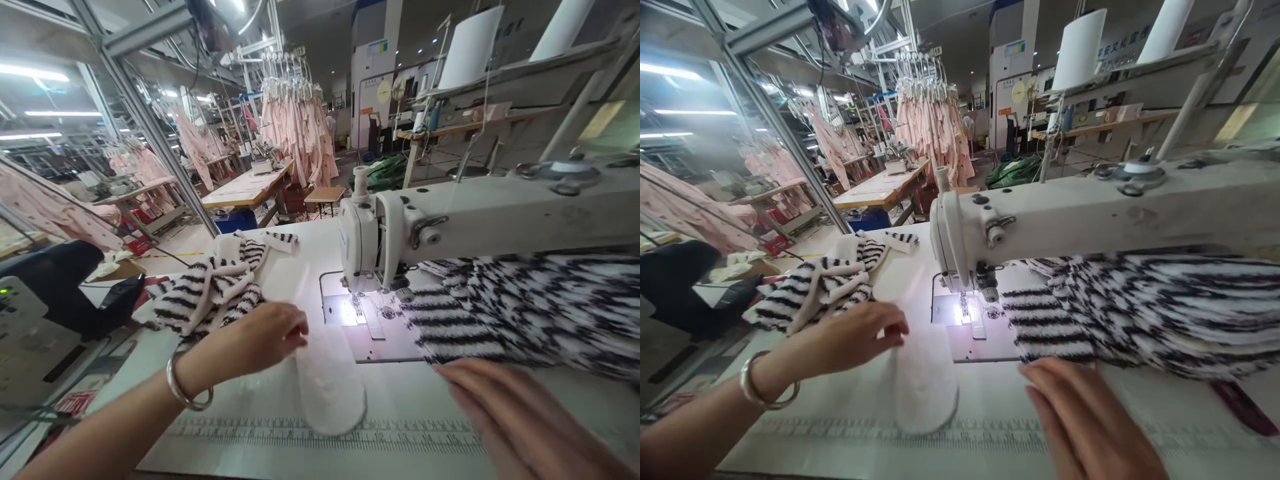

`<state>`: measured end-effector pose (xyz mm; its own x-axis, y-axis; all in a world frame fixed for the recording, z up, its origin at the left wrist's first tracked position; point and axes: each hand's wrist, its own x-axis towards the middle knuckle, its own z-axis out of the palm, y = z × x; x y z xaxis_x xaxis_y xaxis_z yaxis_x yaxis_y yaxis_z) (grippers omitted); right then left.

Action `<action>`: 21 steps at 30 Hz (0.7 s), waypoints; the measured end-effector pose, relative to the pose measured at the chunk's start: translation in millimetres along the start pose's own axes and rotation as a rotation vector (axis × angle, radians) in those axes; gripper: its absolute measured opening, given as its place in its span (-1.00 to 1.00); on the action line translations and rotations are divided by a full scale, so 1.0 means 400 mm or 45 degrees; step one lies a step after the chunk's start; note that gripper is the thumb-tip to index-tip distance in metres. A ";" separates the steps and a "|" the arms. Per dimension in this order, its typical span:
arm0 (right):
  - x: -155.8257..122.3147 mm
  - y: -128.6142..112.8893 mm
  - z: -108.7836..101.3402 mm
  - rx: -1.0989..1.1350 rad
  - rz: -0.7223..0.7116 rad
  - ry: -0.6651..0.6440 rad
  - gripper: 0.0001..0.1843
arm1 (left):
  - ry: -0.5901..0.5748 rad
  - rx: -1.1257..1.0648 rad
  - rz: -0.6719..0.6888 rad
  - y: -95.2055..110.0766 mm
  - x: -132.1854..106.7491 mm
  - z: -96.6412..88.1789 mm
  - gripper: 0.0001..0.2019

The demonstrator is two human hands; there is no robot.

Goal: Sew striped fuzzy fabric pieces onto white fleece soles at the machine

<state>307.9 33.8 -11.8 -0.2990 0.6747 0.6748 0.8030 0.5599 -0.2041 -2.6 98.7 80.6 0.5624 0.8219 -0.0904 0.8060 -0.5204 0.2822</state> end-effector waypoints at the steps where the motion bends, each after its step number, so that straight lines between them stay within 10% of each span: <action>1: 0.009 -0.030 0.012 0.051 -0.058 -0.009 -0.77 | 0.086 0.022 -0.056 -0.016 0.003 0.007 -0.87; 9: 0.044 -0.246 0.165 0.073 -0.018 -0.163 -0.58 | 0.379 0.150 -0.177 -0.070 0.098 -0.068 -0.83; 15: 0.048 -0.094 0.056 -0.156 0.095 0.099 -0.80 | 0.126 -0.045 0.085 0.019 0.043 0.050 -0.86; 21: 0.064 0.048 -0.013 -0.330 0.230 -0.106 -0.75 | 0.010 -0.256 0.202 0.085 0.033 0.148 -0.85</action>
<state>318.2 59.3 5.2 -0.1719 0.7950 0.5818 0.9482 0.2937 -0.1211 43.3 78.1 32.6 0.6765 0.7361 -0.0225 0.6545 -0.5870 0.4765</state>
